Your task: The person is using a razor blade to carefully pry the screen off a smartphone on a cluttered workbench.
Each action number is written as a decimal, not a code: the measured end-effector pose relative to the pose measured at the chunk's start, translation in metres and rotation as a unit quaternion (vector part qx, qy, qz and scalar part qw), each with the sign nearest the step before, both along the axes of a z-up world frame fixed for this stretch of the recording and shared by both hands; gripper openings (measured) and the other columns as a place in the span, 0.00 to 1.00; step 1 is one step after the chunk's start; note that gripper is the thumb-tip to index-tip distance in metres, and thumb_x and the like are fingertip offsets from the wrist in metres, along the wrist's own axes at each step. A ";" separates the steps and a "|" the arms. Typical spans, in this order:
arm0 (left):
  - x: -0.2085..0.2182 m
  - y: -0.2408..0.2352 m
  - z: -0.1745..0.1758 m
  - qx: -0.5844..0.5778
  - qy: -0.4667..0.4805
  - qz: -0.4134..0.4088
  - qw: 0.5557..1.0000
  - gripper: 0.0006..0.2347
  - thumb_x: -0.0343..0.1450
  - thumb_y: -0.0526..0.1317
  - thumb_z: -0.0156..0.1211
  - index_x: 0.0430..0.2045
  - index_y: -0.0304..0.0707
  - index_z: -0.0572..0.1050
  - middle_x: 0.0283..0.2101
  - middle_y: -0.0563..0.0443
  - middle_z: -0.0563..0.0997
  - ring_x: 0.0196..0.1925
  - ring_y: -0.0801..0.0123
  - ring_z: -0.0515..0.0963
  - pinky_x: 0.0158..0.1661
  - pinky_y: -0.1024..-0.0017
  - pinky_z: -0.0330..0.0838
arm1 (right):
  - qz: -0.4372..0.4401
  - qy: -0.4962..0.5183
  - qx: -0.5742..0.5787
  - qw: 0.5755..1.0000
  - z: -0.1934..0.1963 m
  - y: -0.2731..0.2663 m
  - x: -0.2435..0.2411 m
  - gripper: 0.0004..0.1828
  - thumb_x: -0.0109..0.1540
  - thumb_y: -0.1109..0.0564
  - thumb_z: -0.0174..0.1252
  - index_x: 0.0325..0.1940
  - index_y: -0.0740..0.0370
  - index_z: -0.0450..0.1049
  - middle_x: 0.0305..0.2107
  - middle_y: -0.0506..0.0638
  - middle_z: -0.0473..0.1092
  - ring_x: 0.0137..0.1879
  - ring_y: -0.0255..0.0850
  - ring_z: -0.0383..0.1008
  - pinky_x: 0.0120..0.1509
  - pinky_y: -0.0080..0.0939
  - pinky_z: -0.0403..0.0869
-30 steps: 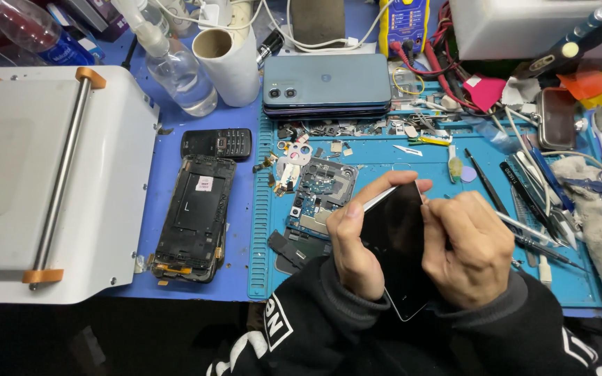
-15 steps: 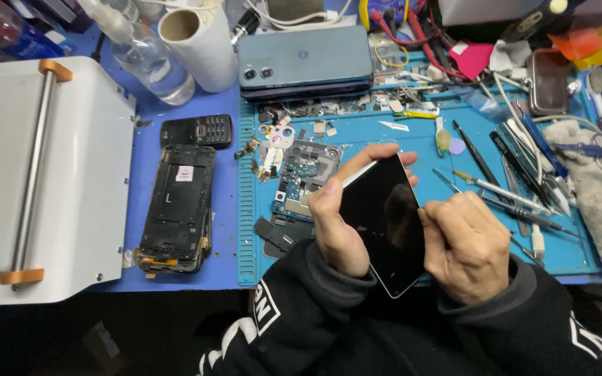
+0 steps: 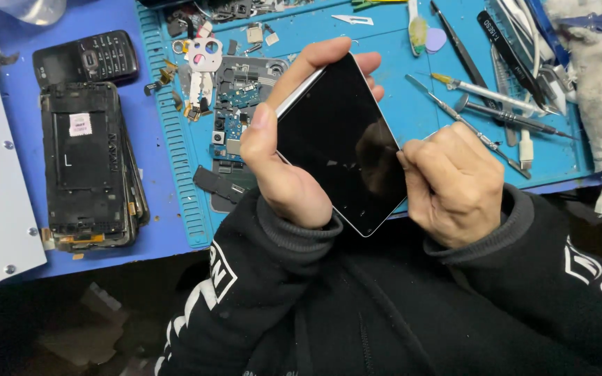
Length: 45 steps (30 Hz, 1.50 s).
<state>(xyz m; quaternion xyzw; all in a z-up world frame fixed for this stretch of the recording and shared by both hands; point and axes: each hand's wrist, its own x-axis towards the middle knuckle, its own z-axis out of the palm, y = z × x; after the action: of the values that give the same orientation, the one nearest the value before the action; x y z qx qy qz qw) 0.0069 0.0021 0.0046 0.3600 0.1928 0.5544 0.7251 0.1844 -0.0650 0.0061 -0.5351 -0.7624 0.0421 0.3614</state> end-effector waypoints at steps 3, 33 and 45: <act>0.001 0.001 -0.003 0.007 0.000 0.010 1.000 0.32 0.80 0.59 0.32 0.64 0.23 0.66 0.56 0.32 0.75 0.53 0.55 0.76 0.58 0.60 0.71 | -0.004 -0.008 -0.002 1.000 -0.004 -0.005 0.002 0.10 0.62 0.74 0.63 0.43 0.68 0.72 0.31 0.56 0.66 0.36 0.53 0.68 0.42 0.46 0.67; -0.003 0.003 -0.004 -0.004 -0.010 0.001 1.000 0.33 0.79 0.61 0.33 0.63 0.26 0.65 0.56 0.30 0.75 0.53 0.54 0.75 0.56 0.61 0.70 | -0.024 -0.016 0.038 0.999 0.017 0.030 -0.025 0.07 0.65 0.73 0.62 0.40 0.69 0.71 0.29 0.57 0.65 0.35 0.53 0.66 0.41 0.46 0.65; -0.007 0.000 -0.005 0.012 -0.043 -0.029 0.999 0.31 0.82 0.58 0.34 0.62 0.21 0.64 0.56 0.38 0.74 0.57 0.60 0.73 0.62 0.68 0.65 | -0.002 -0.016 0.080 0.997 0.032 0.057 -0.033 0.05 0.71 0.73 0.58 0.44 0.70 0.71 0.36 0.58 0.68 0.41 0.53 0.70 0.47 0.45 0.68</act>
<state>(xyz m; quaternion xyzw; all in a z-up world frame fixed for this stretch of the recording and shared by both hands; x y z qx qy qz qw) -0.0002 0.0016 -0.0004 0.3499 0.1440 0.5509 0.7439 0.1510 -0.0081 0.0382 -0.5068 -0.7680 -0.0279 0.3907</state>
